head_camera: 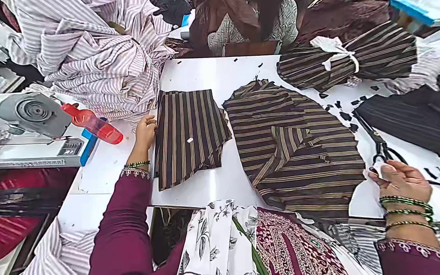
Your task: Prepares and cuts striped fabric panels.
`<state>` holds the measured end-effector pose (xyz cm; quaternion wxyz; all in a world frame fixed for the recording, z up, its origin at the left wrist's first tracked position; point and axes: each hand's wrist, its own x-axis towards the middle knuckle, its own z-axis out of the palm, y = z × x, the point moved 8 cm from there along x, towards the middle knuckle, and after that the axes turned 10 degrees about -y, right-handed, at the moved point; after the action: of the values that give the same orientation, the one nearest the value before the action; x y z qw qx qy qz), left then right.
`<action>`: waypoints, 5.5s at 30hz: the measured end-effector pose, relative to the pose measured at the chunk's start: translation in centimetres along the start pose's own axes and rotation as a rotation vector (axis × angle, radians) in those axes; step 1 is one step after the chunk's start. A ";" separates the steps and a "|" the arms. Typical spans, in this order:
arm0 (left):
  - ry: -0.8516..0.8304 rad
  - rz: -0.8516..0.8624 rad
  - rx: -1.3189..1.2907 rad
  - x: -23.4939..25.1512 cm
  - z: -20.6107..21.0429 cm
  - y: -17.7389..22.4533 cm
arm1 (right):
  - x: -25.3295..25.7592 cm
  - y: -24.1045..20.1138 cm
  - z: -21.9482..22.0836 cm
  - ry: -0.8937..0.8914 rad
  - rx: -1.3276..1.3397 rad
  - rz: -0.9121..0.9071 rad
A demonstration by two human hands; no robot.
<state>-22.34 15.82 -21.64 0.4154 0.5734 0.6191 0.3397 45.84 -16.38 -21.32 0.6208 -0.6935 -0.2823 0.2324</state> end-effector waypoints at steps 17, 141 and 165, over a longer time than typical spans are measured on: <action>-0.073 -0.145 0.484 -0.4 1.6 4.3 | 0.7 0.4 0.2 -0.089 -0.016 0.007; -0.705 0.758 0.884 -7.3 44.8 19.0 | 12.1 -3.9 25.1 -1.079 -0.910 -0.270; -0.884 0.118 1.039 -7.6 46.7 19.9 | 15.3 -5.3 21.2 -0.767 -0.402 0.011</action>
<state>28.37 7.92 -22.69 0.2808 0.8160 0.4415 -0.2456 42.28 9.86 -18.24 0.3222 -0.6655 -0.5287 0.4169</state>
